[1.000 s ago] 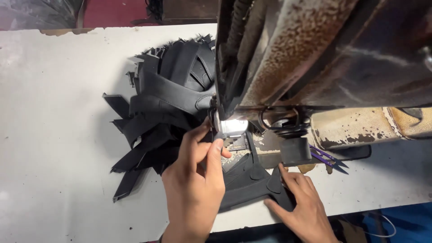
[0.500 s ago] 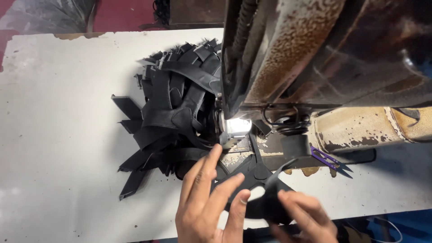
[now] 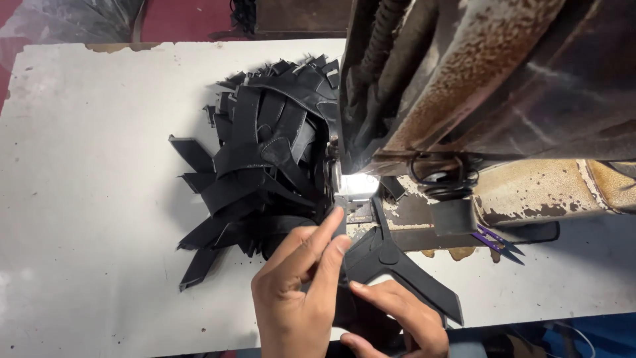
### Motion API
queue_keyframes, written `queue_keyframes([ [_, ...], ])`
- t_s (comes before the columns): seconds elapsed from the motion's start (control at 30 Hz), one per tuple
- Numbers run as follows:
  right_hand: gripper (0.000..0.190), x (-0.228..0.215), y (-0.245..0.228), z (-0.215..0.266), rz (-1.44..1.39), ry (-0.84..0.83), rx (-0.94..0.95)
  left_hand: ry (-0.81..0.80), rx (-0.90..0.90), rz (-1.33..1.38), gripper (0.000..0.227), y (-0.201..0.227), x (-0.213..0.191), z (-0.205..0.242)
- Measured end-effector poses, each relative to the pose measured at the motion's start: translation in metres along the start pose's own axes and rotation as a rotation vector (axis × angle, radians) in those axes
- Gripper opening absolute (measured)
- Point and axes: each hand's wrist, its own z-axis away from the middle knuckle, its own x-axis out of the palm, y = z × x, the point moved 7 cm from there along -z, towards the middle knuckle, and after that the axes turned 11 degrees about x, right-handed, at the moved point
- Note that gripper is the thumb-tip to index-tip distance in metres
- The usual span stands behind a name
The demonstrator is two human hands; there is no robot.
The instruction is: Sew together black material components using an industrial sewing machine to assemble shoe uppers.
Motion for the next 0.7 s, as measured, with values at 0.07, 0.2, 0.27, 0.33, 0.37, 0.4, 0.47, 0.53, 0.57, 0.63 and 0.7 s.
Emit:
queue_keyframes([
  [0.07, 0.058, 0.003, -0.003, -0.002, 0.024, 0.013, -0.037, 0.005, 0.060, -0.083, 0.034, 0.002, -0.001, -0.006],
  [0.2, 0.059, -0.001, -0.002, -0.007, 0.078, 0.033, -0.015, 0.020, -0.034, 0.026, 0.028, -0.011, 0.005, -0.013],
  [0.27, 0.058, -0.004, -0.005, -0.011, 0.147, 0.028, -0.039, 0.021, -0.054, -0.052, 0.028, -0.012, 0.007, -0.017],
  [0.33, 0.058, -0.009, -0.012, -0.015, 0.167, 0.034, -0.032, 0.025, -0.054, -0.040, 0.028, -0.008, 0.010, -0.018],
  [0.37, 0.057, -0.013, -0.014, -0.018, 0.190, 0.036, -0.030, 0.035, -0.052, -0.027, 0.028, -0.007, 0.013, -0.020],
  [0.4, 0.057, -0.017, -0.018, -0.021, 0.196, 0.042, -0.032, 0.032, -0.049, -0.020, 0.028, -0.009, 0.015, -0.018],
  [0.47, 0.056, -0.019, -0.024, -0.026, 0.257, 0.067, 0.011, -0.020, 0.095, -0.069, 0.036, -0.004, 0.014, -0.015],
  [0.53, 0.057, -0.021, -0.031, -0.033, 0.277, 0.063, -0.012, -0.019, 0.049, -0.094, 0.035, -0.002, 0.006, -0.012],
  [0.57, 0.057, -0.021, -0.035, -0.035, 0.295, 0.055, -0.030, -0.021, -0.003, -0.121, 0.035, -0.003, 0.002, -0.008],
  [0.63, 0.058, -0.019, -0.039, -0.039, 0.305, 0.043, -0.033, -0.047, -0.039, -0.108, 0.035, -0.006, -0.005, -0.009],
  [0.7, 0.058, -0.016, -0.044, -0.043, 0.316, 0.032, -0.036, -0.073, -0.073, -0.093, 0.036, -0.010, -0.010, -0.011],
])
